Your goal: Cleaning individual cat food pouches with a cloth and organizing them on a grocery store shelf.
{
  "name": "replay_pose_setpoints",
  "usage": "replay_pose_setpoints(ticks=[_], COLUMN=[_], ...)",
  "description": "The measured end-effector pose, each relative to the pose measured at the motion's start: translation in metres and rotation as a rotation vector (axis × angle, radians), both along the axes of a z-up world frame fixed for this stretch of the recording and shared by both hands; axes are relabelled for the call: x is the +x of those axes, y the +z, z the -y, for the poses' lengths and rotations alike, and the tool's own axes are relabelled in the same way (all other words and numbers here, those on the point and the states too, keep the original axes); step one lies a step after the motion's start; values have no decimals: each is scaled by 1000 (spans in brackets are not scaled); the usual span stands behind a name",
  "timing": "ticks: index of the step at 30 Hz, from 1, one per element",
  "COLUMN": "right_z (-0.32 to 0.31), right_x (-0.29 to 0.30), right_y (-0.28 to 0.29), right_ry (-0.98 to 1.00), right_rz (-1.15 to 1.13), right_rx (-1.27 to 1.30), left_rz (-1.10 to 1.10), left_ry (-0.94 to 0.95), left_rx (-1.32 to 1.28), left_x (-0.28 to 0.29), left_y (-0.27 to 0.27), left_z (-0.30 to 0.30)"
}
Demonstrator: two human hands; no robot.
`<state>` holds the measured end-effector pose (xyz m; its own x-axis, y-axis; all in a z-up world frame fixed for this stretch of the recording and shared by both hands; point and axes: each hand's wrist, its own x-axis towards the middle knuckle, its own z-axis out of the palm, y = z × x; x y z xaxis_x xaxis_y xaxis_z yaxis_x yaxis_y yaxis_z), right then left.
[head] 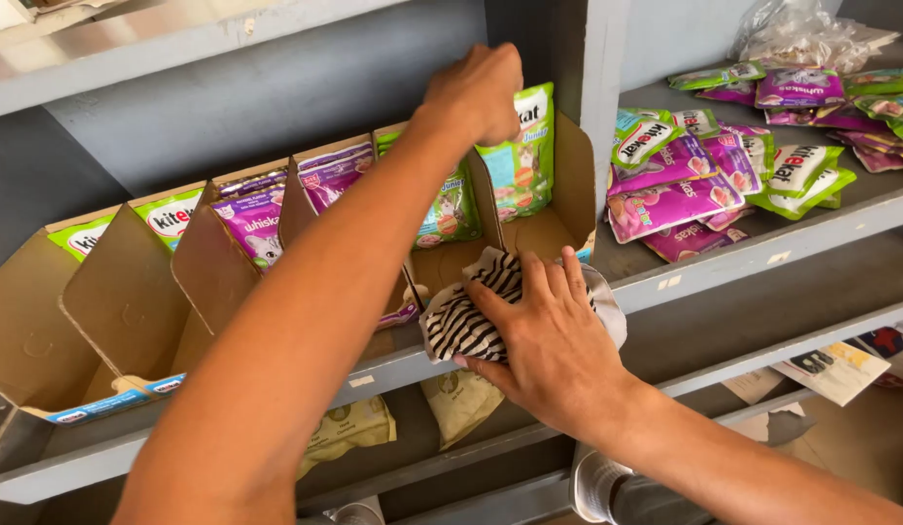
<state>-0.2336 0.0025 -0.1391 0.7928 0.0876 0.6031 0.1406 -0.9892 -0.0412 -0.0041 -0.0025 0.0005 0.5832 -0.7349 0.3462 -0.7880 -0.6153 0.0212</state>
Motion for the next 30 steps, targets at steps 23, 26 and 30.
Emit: replay_pose_setpoints(ticks=[23,26,30], right_z=[13,10,4], right_x=[2,-1,-1], right_y=[-5,0,16], right_ry=[-36,35,-152], right_rz=[-73,-28,-324], right_rx=[-131,-102,-109], left_rz=[204,-47,-205], left_ry=[88,13,152], left_rx=[470,577,584], left_x=[-94,-113,-113], left_y=[-42,-67,-88], left_z=[23,34,44])
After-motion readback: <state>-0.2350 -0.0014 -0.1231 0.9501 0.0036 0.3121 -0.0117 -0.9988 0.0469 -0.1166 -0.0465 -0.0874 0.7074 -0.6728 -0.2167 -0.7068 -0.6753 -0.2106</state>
